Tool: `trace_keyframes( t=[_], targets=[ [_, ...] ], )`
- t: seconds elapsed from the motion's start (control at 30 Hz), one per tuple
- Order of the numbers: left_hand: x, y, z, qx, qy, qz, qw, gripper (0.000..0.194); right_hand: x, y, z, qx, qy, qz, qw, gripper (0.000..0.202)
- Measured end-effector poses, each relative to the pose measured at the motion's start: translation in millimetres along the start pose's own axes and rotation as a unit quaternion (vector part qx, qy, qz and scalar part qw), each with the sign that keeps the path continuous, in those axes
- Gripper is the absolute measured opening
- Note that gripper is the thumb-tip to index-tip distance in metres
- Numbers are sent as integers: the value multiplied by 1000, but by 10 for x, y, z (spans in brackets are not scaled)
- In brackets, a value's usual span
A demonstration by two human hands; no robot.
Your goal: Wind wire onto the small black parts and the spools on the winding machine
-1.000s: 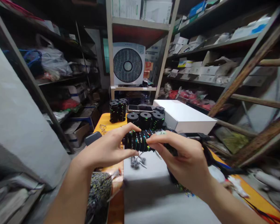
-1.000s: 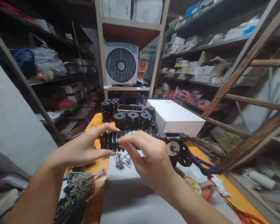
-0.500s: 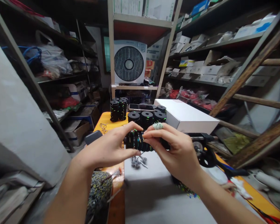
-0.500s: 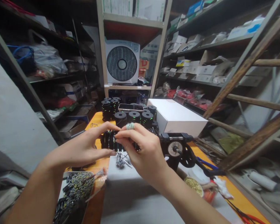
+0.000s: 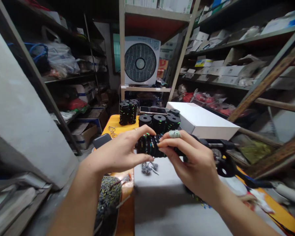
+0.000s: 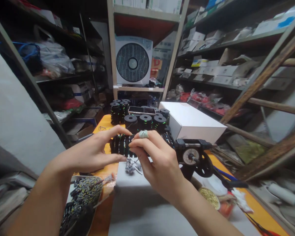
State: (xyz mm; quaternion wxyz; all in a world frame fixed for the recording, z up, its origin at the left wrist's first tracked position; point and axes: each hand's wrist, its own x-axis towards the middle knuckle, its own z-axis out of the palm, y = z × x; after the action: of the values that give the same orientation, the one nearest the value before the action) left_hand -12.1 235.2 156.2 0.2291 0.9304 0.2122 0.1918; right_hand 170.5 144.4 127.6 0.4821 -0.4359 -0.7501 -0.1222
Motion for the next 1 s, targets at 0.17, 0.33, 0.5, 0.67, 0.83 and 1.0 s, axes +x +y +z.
trace_keyframes(
  t=[0.17, 0.33, 0.5, 0.67, 0.83, 1.0],
  targets=[
    [20, 2, -1, -4, 0, -1, 1000, 45, -24, 24, 21, -18, 0, -34, 999, 15],
    [21, 1, 4, -1, 2, 3, 1000, 43, -89, 54, 52, -48, 15, -78, 996, 20],
    [20, -11, 9, 3, 3, 8, 1000, 43, -135, 90, 67, -85, 8, -139, 987, 31],
    [20, -29, 12, 8, 3, 9, 1000, 43, -181, 116, 53, -137, -8, -165, 977, 37],
    [22, -10, 7, 5, 2, 0, 1000, 44, -269, 87, -65, -225, -92, -213, 947, 42],
    [12, 0, -10, 0, -10, -40, 999, 51, -586, 41, -475, -247, -93, -108, 958, 36]
  ],
)
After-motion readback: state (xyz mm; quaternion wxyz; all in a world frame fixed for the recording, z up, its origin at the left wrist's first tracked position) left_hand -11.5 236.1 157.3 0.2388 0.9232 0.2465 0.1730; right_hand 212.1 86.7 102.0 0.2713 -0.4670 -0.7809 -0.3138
